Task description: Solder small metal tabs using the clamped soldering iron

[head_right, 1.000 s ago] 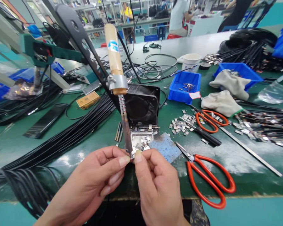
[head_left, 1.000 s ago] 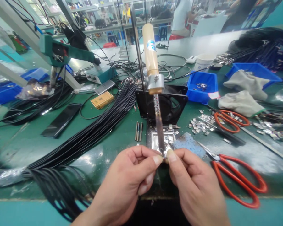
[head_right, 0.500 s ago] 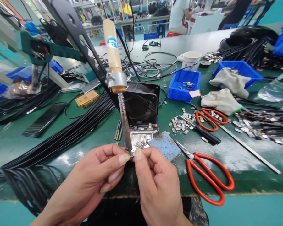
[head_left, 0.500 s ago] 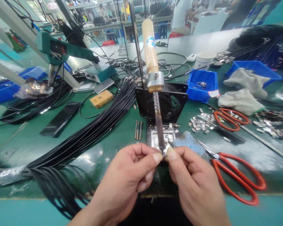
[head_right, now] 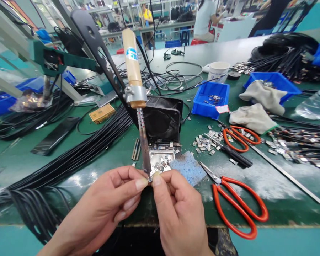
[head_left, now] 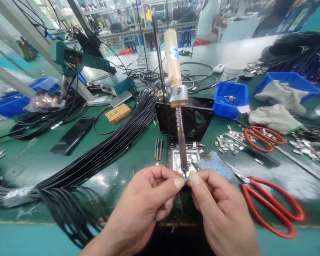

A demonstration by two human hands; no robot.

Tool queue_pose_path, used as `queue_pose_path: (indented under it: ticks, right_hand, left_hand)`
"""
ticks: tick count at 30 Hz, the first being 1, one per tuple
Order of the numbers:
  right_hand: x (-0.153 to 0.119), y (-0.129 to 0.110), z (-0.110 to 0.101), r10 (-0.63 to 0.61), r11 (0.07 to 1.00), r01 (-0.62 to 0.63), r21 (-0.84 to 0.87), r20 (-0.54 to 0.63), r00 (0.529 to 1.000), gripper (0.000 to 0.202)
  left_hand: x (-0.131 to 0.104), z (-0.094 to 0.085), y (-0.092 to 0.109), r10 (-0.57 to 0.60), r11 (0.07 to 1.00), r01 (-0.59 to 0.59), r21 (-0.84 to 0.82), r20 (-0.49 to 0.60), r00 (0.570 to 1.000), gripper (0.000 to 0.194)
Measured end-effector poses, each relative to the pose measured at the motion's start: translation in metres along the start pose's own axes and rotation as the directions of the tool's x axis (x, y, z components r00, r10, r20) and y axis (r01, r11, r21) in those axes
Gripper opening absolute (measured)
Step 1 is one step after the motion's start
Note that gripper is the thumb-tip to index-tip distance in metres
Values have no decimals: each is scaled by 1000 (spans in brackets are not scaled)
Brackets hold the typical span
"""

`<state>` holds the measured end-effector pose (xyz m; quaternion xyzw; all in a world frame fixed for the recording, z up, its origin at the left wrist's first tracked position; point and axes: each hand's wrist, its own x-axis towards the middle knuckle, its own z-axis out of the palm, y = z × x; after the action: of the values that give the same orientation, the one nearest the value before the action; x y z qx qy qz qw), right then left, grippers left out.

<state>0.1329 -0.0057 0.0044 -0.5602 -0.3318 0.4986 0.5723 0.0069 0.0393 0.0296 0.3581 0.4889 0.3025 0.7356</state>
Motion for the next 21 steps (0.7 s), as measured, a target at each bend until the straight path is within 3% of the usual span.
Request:
queue_pose_path:
  ticks: [7, 11, 15, 21]
  right_hand:
    - [3, 7, -5, -25, 1000, 26, -17, 48, 999, 40]
    - [4, 6, -6, 4, 999, -4, -33, -2, 1000, 40]
    - [9, 9, -11, -94, 990, 103, -91, 98, 991, 39]
    - [13, 9, -10, -156, 978, 167, -122, 95, 983, 39]
  left_hand:
    - [-1, 1, 2, -6, 1000, 6, -27, 8, 1000, 27]
    - [0, 1, 3, -4, 1000, 4, -30, 3, 1000, 28]
    - [2, 1, 2, -1, 1000, 1, -28, 12, 1000, 28]
    - [3, 0, 3, 0, 1000, 0, -26, 17, 1000, 28]
